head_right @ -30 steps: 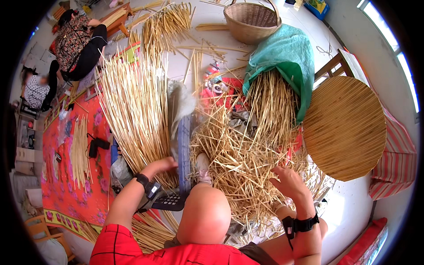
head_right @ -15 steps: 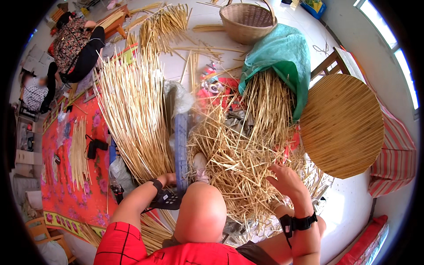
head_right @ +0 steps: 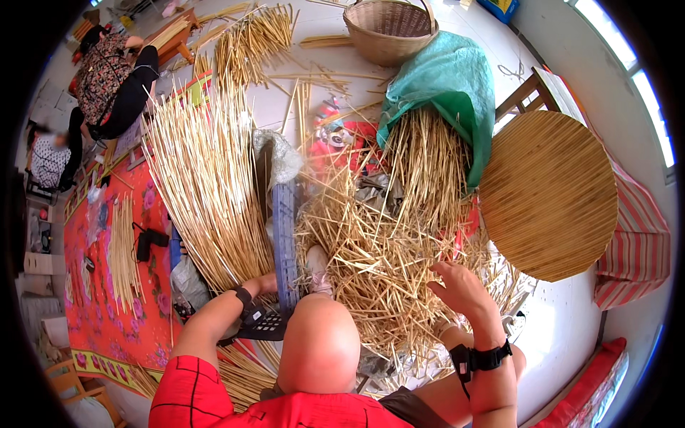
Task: The person weaves together thin strips of straw and grass while sitting on the floor, occasionally gathering more material from a bundle.
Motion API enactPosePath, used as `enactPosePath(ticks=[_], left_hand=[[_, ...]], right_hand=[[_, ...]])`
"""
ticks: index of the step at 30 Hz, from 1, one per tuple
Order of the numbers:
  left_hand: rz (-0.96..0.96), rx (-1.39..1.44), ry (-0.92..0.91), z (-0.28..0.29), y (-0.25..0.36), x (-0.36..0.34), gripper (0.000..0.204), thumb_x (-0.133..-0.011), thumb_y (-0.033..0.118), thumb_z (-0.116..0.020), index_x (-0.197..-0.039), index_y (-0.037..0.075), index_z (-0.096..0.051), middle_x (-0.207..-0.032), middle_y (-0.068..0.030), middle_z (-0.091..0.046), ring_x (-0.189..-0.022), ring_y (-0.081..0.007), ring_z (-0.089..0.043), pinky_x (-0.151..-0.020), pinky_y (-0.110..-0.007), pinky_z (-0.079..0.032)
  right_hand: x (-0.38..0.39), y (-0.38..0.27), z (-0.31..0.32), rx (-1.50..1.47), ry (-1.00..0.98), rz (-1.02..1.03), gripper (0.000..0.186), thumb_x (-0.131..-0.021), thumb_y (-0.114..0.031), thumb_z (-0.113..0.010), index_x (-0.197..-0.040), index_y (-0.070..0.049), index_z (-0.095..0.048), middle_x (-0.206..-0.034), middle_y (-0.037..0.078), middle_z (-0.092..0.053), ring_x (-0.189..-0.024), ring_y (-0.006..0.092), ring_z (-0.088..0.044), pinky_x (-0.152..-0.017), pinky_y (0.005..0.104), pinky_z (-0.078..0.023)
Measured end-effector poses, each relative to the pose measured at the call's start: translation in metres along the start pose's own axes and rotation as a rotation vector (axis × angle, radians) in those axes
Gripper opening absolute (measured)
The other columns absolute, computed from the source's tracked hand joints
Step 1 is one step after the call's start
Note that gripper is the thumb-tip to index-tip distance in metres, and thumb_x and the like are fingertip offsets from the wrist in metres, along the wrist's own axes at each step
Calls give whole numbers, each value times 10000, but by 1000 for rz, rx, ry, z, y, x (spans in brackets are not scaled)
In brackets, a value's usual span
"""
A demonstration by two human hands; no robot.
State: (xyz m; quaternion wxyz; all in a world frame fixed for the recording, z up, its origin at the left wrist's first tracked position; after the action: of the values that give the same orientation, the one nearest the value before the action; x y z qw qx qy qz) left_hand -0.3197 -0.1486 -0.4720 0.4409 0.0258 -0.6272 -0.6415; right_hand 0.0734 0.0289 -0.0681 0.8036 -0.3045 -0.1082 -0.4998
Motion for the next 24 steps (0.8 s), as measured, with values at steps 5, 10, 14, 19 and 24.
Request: enactPosePath(ticks=[5,10,14,19,24], left_hand=[[37,-211,-99,-31,-78,52,262,-842,200,-585,-1040,37,-636,-1029,-171,-642,-927,-261,-596,-836,-364,-459],[73,-86,-160,-30,-6,16,318,-906,214,-534,-1185,69,-583,-1195,-149,-595,-1083,-241,-547,-952,-360,-419],[100,-138,-148,-36,-3,47,315,-881,247,-559,-1126,54,-605,-1175,-158,-604,-1043,-252,-571,-913,-364,-440],[189,-412,-19,62,194,72,273,-831,193,-515,-979,0,-639,-860,-189,-667,-729,-337,-633,-669,-415,-507],[173,-356,542,157,269,128,285,-895,189,-514,-1085,-7,-595,-996,-161,-652,-883,-267,-623,-787,-338,-492]], right_hand=[[-12,-6,-6,-37,-45,53,340,-840,-248,-621,-1099,-31,-585,-941,195,-619,-910,366,-593,-795,433,-474],[0,4,-3,-20,-32,-7,350,-837,-259,-623,-1100,-31,-587,-961,187,-618,-925,364,-591,-796,433,-476],[-6,-4,-6,-23,-7,86,337,-844,-251,-614,-1097,-30,-580,-925,186,-631,-862,357,-611,-748,425,-487],[12,17,1,-1,61,63,327,-835,-252,-605,-1098,-57,-595,-874,196,-628,-873,368,-605,-767,441,-483],[8,18,2,-82,57,74,286,-815,-245,-584,-992,-21,-599,-858,197,-631,-867,381,-609,-766,465,-482]])
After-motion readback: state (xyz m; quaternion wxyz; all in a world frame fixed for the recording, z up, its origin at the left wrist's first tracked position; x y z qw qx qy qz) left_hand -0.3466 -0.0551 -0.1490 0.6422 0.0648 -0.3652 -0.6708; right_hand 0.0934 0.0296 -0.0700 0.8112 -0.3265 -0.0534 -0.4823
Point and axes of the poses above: each hand's wrist, its own x-axis away from the middle knuckle, its own z-axis out of the back of the hand, y = z × x, the point moved 4 cm from there along -x, towards the middle knuckle
